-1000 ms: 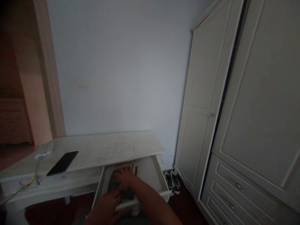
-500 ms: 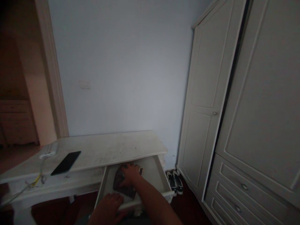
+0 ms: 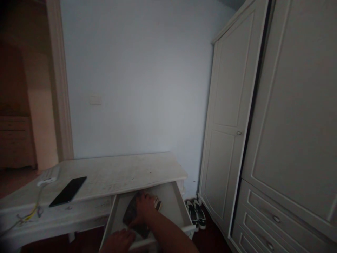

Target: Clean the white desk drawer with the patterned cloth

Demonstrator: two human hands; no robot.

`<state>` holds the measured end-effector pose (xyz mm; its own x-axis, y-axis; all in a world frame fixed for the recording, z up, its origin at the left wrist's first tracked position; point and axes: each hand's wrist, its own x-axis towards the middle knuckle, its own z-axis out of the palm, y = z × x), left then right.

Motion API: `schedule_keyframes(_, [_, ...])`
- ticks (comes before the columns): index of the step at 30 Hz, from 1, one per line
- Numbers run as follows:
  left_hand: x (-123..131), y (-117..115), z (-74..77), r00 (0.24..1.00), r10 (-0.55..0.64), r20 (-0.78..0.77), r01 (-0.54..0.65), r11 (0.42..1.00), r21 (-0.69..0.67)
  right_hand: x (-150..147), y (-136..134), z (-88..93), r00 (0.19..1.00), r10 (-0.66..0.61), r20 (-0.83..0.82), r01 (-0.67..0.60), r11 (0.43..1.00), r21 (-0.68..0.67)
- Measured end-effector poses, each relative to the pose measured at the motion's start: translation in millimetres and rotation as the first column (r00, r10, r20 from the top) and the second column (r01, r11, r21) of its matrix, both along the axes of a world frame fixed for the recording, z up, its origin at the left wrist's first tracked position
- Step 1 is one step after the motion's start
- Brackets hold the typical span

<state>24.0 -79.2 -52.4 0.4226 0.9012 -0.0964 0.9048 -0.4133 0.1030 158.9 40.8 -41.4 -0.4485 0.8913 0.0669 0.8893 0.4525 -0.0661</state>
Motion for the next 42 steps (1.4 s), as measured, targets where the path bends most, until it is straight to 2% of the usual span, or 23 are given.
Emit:
schedule_keyframes(3, [0.8, -11.5, 14.6, 1.000, -0.015, 0.025, 0.014, 1.000, 0.021, 0.7, -3.1, 1.8, 0.999, 0.050, 0.006, -0.050, 0.998, 0.032])
schedule_keyframes(5, [0.4, -16.6, 18.7, 1.000, -0.009, 0.030, 0.008, 1.000, 0.020, 14.4, -2.6, 8.5, 1.000, 0.024, -0.007, -0.023, 0.999, 0.036])
schedule_keyframes(8, [-0.2, -20.2, 17.3, 0.999, 0.003, 0.038, -0.003, 1.000, 0.015, 49.6, 1.8, 21.0, 0.992, -0.126, -0.024, 0.127, 0.991, 0.049])
schedule_keyframes(12, [0.7, -22.2, 11.3, 0.998, 0.012, 0.063, -0.015, 0.999, 0.047, 86.5, 9.0, 31.8, 0.939, -0.343, -0.033, 0.345, 0.936, 0.070])
schedule_keyframes(14, [1.5, -22.9, 10.1, 0.997, 0.006, 0.078, -0.009, 0.999, 0.048, 87.3, 11.5, 33.8, 0.915, -0.401, -0.039, 0.403, 0.912, 0.071])
schedule_keyframes(16, [2.2, -23.4, 10.2, 0.996, 0.000, 0.089, -0.004, 0.999, 0.047, 73.6, 12.4, 33.7, 0.910, -0.412, -0.050, 0.415, 0.908, 0.064])
schedule_keyframes(20, [2.8, -23.5, 12.3, 0.995, -0.005, 0.099, 0.000, 0.999, 0.046, 14.0, 6.4, 28.7, 0.954, -0.285, -0.096, 0.290, 0.956, 0.043])
schedule_keyframes(23, [3.2, -22.9, 13.9, 0.996, 0.012, 0.092, -0.014, 1.000, 0.025, -32.7, -1.8, 23.2, 0.989, -0.072, -0.131, 0.077, 0.996, 0.037])
schedule_keyframes(26, [3.0, -22.7, 14.4, 0.996, 0.019, 0.085, -0.023, 0.998, 0.054, -48.6, -4.5, 18.9, 0.985, 0.139, -0.102, -0.136, 0.990, 0.031])
schedule_keyframes(28, [2.3, -23.4, 14.0, 0.997, 0.007, 0.082, -0.014, 0.996, 0.085, -36.1, -3.4, 17.1, 0.958, 0.285, -0.039, -0.285, 0.958, -0.003])
schedule_keyframes(30, [1.2, -24.8, 13.4, 0.996, -0.019, 0.091, 0.010, 0.995, 0.102, -9.7, -2.9, 16.3, 0.906, 0.424, 0.001, -0.423, 0.904, -0.064])
schedule_keyframes(33, [-0.4, -27.0, 13.6, 0.995, -0.019, 0.102, 0.008, 0.995, 0.102, 41.4, -5.3, 17.8, 0.865, 0.501, -0.041, -0.500, 0.851, -0.158])
schedule_keyframes(35, [-0.7, -27.4, 14.4, 0.996, 0.012, 0.085, -0.019, 0.996, 0.091, 75.3, -6.6, 21.4, 0.882, 0.465, -0.074, -0.469, 0.855, -0.220])
schedule_keyframes(37, [-0.4, -26.6, 15.3, 0.998, 0.024, 0.061, -0.029, 0.997, 0.071, 105.4, -5.8, 27.0, 0.926, 0.371, -0.065, -0.375, 0.892, -0.254])
schedule_keyframes(40, [1.2, -24.6, 17.9, 0.999, 0.021, 0.033, -0.022, 0.999, 0.027, 136.8, -0.9, 36.0, 0.985, 0.169, -0.036, -0.172, 0.969, -0.178])
schedule_keyframes(42, [2.5, -24.5, 21.0, 1.000, 0.021, 0.016, -0.022, 1.000, 0.016, 143.4, 3.1, 39.6, 0.997, 0.062, -0.049, -0.067, 0.994, -0.088])
